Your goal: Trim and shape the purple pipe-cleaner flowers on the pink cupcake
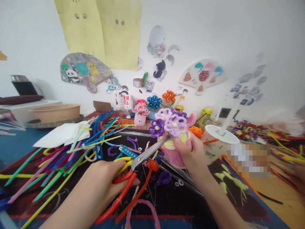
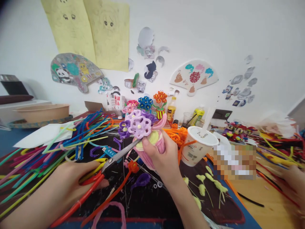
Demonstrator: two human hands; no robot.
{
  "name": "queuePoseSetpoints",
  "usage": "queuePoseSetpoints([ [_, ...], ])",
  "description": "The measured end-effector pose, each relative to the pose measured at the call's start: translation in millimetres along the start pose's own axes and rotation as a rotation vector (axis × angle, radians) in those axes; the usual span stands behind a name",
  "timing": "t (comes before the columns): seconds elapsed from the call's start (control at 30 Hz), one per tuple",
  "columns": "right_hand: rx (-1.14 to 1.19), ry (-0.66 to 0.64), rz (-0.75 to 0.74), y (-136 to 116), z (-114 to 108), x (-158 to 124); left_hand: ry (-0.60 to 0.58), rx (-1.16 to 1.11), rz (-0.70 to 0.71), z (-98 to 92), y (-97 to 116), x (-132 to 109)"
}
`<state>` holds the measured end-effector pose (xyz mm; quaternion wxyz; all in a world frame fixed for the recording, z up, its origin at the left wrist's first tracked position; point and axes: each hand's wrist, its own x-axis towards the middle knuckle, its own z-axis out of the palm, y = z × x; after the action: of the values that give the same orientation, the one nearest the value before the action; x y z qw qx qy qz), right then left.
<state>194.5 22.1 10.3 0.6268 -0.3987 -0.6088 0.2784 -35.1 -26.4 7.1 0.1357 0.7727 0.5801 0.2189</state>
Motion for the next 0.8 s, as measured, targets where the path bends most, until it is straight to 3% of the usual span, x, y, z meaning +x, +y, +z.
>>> queuePoseSetpoints([
  [0.07, -0.064, 0.045, -0.045, 1, 1, -1, -0.129, 0.038, -0.018, 2.6, 1, 0],
  [0.13, -0.115, 0.08, -0.079, 0, 2, -2, -0.171, 0.058, -0.038, 4.7, 2, -1],
  [0.43, -0.129, 0.112, -0.067, 0, -1, -3, -0.117, 0.076, -0.009, -1.2, 8, 0],
  [0.8, -0.137, 0.153, -0.029, 2, -4, -1, -0.016, 0.134, -0.129, -3.0, 3, 0],
])
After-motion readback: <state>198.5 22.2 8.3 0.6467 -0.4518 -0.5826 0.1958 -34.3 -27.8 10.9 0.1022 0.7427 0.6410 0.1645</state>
